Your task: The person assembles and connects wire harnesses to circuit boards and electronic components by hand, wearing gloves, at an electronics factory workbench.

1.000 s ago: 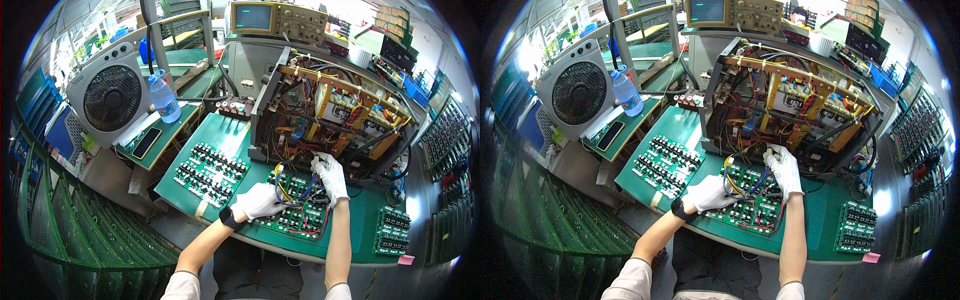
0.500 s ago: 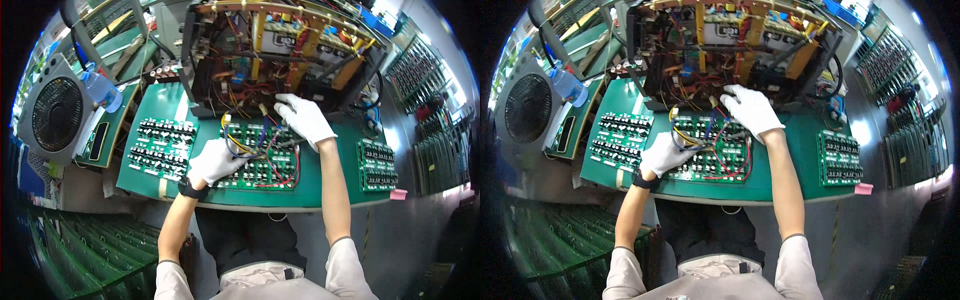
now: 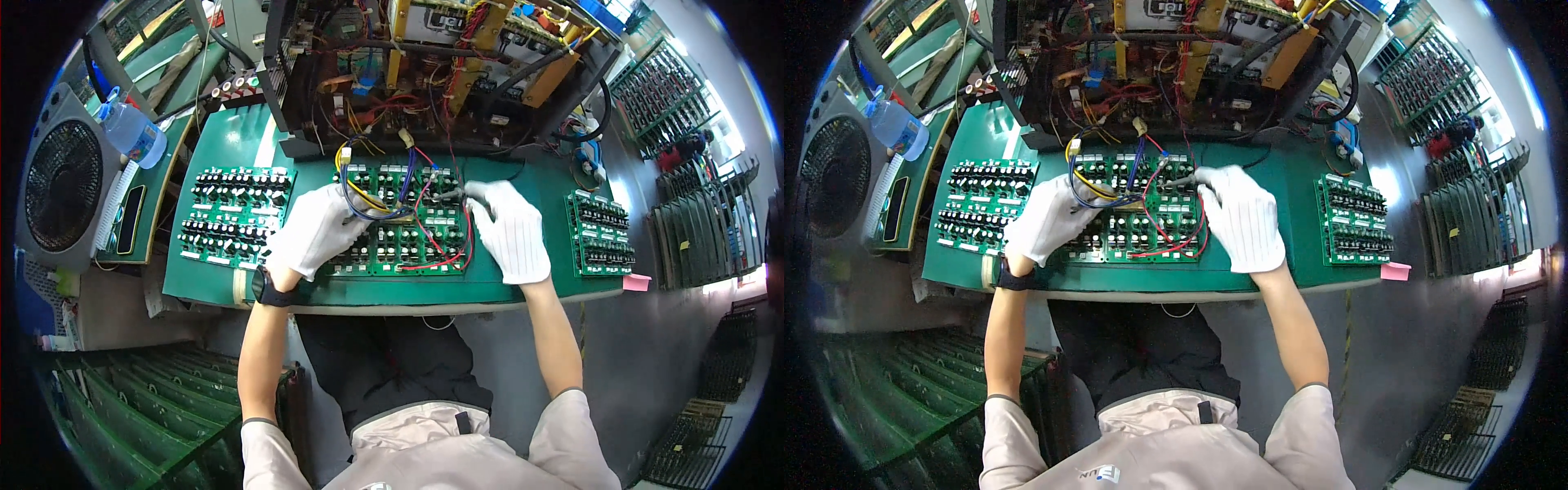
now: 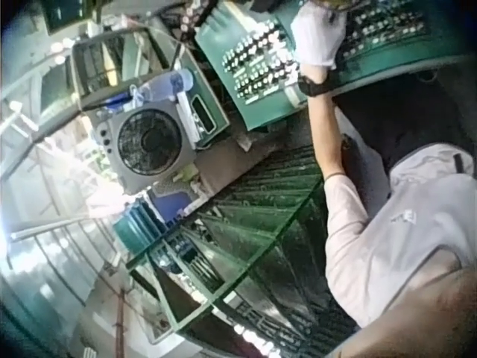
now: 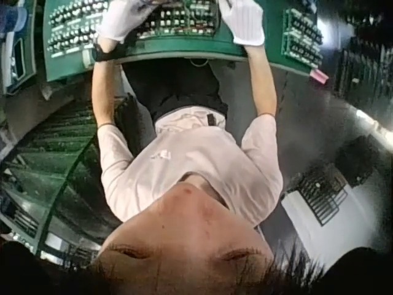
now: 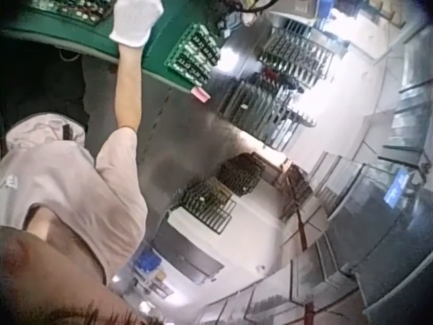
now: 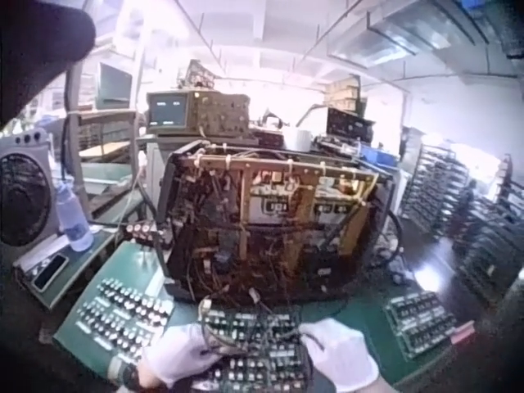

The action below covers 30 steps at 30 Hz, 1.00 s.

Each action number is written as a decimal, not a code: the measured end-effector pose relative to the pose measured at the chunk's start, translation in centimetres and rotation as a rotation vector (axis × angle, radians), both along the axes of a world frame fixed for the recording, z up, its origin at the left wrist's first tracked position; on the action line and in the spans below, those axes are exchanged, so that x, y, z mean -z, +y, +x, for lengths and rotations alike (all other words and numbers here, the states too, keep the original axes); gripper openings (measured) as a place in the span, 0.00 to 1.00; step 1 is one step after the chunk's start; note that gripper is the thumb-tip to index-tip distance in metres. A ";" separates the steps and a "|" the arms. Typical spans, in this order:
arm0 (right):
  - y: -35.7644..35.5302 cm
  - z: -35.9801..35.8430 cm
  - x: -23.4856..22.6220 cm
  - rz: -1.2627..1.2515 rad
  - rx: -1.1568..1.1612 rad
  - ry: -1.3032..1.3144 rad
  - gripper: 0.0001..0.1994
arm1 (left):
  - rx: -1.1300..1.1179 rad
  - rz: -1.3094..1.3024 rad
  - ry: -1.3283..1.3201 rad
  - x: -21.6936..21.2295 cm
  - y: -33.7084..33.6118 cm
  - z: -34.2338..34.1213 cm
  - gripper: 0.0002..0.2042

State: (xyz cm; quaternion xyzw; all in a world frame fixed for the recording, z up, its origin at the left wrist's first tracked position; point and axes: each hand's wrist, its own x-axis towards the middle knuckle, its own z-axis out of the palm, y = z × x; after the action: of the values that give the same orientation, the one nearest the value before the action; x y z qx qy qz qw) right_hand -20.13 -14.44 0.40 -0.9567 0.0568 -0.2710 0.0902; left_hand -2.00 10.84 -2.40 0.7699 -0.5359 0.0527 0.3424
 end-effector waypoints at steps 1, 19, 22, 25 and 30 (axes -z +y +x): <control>-0.4 0.3 0.1 0.036 -0.002 0.058 0.13 | -0.015 -0.008 -0.036 -0.1 0.1 0.0 0.09; 3.4 3.1 2.0 0.069 -0.232 0.105 0.10 | -0.070 0.011 0.002 0.3 -1.9 -1.6 0.12; 3.6 3.5 2.4 0.087 -0.165 0.079 0.09 | -0.086 0.013 -0.039 0.9 -2.3 -1.2 0.12; 4.0 3.4 2.9 0.153 -0.161 0.075 0.09 | -0.119 0.061 -0.002 0.4 -2.0 -1.5 0.12; 3.8 2.6 3.6 0.220 -0.138 0.065 0.11 | -0.089 0.073 -0.001 1.5 -2.9 -1.4 0.13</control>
State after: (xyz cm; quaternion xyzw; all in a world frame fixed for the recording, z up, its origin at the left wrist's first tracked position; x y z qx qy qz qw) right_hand -17.49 -10.67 -3.22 -0.9510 0.0233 -0.2250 0.2108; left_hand -3.41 7.95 -3.93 0.8050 -0.5029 0.0486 0.3108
